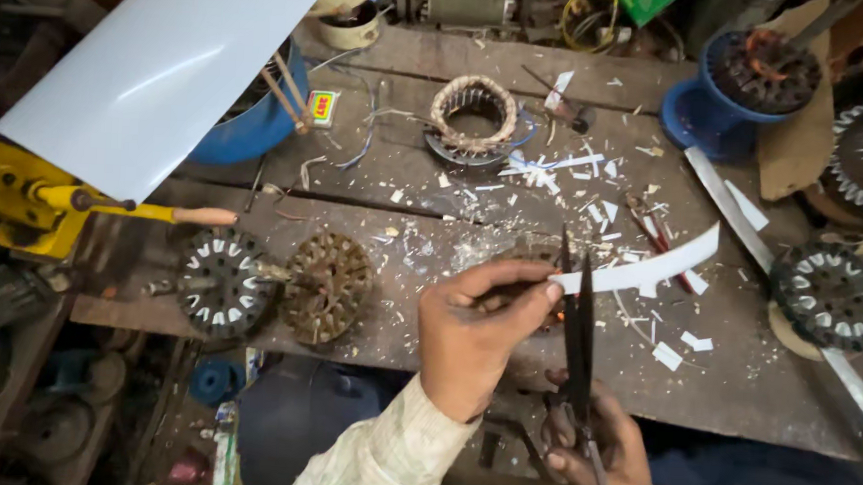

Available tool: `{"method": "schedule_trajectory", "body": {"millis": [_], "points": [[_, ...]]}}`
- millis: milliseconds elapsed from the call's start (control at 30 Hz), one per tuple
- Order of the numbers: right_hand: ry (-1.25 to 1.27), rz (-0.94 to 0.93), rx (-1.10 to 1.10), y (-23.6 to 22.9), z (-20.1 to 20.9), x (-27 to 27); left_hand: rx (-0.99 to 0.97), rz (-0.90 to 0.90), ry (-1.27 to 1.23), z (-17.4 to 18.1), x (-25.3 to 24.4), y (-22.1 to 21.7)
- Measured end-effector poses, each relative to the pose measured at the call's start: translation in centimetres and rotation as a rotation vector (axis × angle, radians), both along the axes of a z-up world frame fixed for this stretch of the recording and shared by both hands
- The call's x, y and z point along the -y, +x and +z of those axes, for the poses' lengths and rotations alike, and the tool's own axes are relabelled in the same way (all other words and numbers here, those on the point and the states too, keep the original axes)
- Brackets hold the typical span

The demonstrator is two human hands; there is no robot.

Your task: The person cuts small strips of white insulating paper using scissors and inserts them into the slots of a copper-wound motor rotor. The person repeats this process, cutting and placing paper into the rotor slots to insulate the windings.

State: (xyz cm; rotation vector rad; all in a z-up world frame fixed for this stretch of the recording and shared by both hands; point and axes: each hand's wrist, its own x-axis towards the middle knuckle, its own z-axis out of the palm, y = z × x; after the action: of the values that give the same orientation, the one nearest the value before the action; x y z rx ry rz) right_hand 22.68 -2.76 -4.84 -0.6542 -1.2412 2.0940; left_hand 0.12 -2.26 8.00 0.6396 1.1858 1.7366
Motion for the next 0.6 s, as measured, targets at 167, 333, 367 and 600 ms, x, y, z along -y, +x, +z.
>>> {"method": "schedule_trajectory", "body": {"millis": [167, 333, 367, 600], "points": [[0.089, -0.081, 0.149, 0.5, 0.4, 0.0, -0.086, -0.022, -0.050, -0.2, -0.2, 0.7], [0.088, -0.070, 0.213, 1.4, 0.6, 0.0, -0.079, -0.022, -0.069, -0.1, -0.3, 1.4], [0.101, -0.069, 0.230, 1.4, 0.6, 0.0, -0.080, -0.024, -0.081, 0.0, -0.4, 1.6], [0.077, -0.117, 0.129, 3.1, 0.4, 0.6, -0.015, -0.064, -0.086, 0.0, -0.8, 3.8]]}}
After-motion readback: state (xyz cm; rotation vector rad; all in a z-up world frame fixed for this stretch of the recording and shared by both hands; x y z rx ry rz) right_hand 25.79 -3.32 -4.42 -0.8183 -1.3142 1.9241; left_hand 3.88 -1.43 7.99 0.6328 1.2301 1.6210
